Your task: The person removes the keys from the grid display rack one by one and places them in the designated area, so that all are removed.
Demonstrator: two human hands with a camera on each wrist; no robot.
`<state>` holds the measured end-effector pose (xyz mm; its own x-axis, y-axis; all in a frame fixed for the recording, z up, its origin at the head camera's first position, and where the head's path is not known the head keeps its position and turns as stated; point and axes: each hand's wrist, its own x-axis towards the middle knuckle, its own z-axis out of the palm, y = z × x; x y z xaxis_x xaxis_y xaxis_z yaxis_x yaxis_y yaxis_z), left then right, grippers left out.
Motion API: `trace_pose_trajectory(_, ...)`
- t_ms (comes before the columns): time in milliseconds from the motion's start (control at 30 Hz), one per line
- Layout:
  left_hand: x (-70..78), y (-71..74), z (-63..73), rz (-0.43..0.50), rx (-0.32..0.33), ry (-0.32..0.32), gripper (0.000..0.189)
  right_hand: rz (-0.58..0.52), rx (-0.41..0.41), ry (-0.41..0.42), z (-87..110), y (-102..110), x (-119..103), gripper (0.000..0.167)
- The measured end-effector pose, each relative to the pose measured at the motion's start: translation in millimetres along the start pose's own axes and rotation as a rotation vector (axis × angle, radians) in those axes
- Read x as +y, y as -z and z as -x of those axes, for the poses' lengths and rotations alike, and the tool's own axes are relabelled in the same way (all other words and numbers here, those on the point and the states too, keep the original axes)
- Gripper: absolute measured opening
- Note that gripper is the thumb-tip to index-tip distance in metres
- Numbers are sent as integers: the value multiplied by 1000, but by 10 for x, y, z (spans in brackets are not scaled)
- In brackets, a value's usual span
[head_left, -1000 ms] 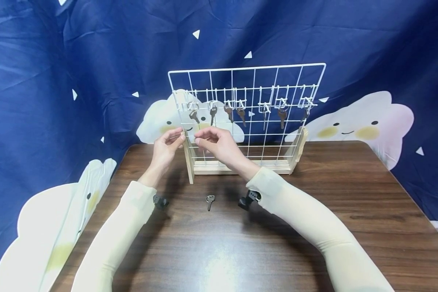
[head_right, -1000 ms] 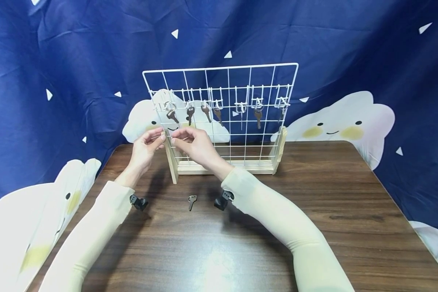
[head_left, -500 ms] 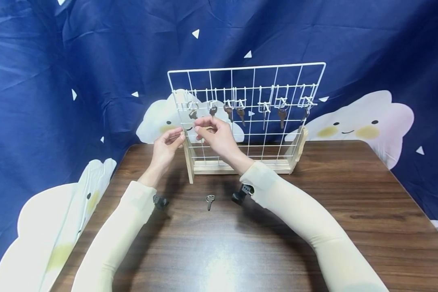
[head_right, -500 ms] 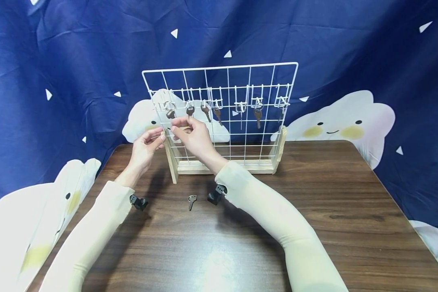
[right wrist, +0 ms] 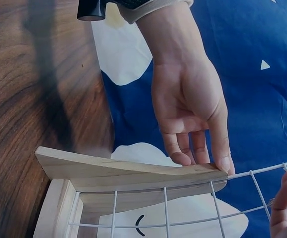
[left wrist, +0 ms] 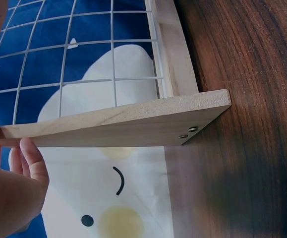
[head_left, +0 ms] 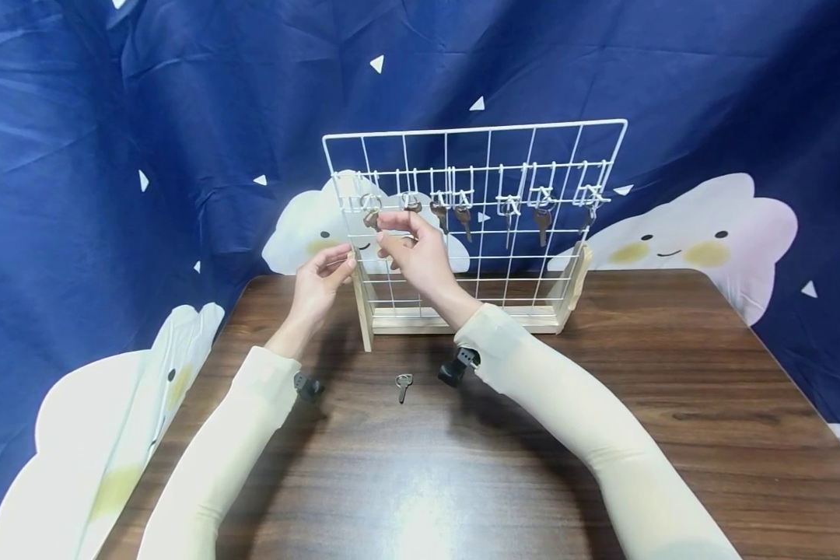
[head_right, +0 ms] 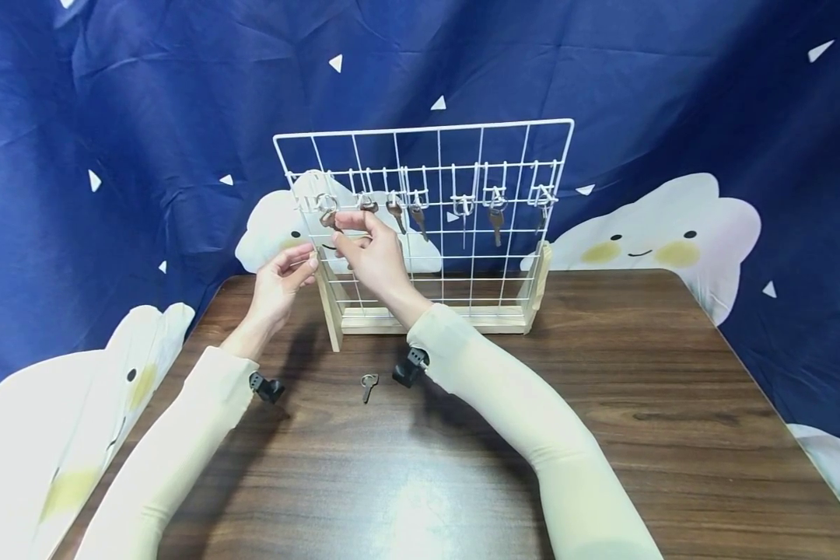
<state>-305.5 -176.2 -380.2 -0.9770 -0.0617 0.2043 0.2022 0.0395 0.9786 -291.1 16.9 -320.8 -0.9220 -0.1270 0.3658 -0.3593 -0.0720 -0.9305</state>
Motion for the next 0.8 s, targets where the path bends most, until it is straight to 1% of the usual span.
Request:
trace_pose_trajectory(400, -6, 3, -4, 7, 1, -1, 44, 24, 10, -6, 15, -36, 2, 34)
trace_pose_trajectory(600, -4, 0, -3, 10, 6, 10, 43, 33, 2, -30, 26, -45, 11, 37)
trace_pose_trajectory(800, -9, -2, -8, 13, 7, 7, 44, 26, -3, -44, 19, -59, 24, 37)
